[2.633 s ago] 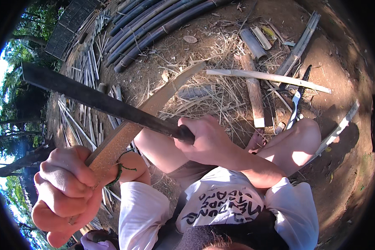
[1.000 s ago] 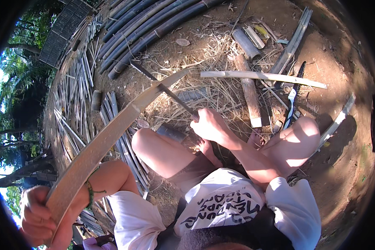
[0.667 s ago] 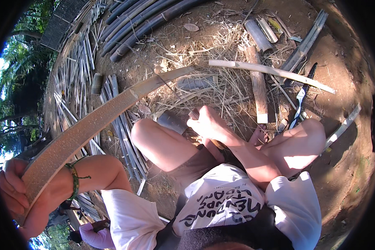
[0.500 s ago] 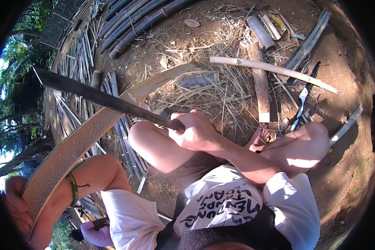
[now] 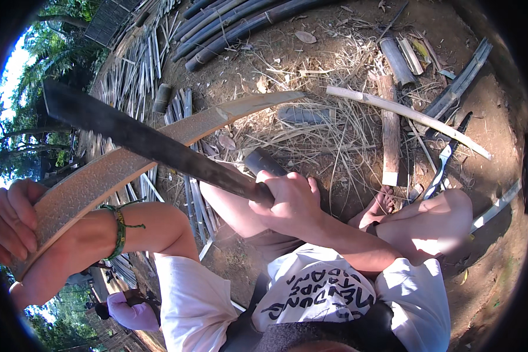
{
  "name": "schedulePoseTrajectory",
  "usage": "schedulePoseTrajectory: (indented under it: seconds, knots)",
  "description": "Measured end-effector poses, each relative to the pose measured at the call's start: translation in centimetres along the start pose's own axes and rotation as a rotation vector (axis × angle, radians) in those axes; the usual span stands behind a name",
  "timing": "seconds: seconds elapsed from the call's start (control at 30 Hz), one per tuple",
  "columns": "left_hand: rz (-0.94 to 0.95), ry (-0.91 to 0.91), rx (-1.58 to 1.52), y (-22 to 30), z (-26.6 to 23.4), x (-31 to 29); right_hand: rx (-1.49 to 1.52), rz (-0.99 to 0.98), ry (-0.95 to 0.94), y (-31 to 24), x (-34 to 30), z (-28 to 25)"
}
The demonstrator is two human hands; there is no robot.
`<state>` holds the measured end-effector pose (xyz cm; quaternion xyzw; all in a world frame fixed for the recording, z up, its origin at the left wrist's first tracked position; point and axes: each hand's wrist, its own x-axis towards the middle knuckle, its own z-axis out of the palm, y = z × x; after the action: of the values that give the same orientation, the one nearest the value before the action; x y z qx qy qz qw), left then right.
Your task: The person shaves a strip of bamboo with a machete while holding the strip against a wooden support and removing thin layers of wood.
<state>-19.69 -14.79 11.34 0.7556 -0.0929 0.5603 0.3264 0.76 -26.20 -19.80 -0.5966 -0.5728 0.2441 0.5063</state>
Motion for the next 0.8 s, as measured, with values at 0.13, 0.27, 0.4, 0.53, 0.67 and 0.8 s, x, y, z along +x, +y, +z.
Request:
schedulePoseTrajectory:
  seconds: [0.13, 0.27, 0.4, 0.53, 0.67, 0.8]
  knots:
    - [0.054, 0.053, -0.045, -0.1, 3.4, -1.1, 0.231, 0.493, -0.085, 7.7, -0.7, 0.9]
    - [0.045, 0.023, -0.118, -0.4, 6.2, -2.6, 0.111, 0.313, -0.002, 5.1, -1.7, -1.3]
    - [0.049, 0.011, -0.153, -0.8, 7.4, -2.8, 0.149, -0.028, -0.039, -0.5, -1.5, -2.8]
    - [0.038, 0.005, -0.163, -0.6, 7.4, -2.5, 0.301, 0.312, 0.019, 5.7, -0.9, -0.1]
    - [0.036, 0.006, -0.171, -0.5, 7.6, -2.9, 0.22, 0.225, -0.067, 2.7, -0.4, -1.5]
    - [0.037, -0.006, -0.192, -0.3, 8.1, -2.6, 0.267, 0.028, -0.145, 0.2, 0.1, -3.2]
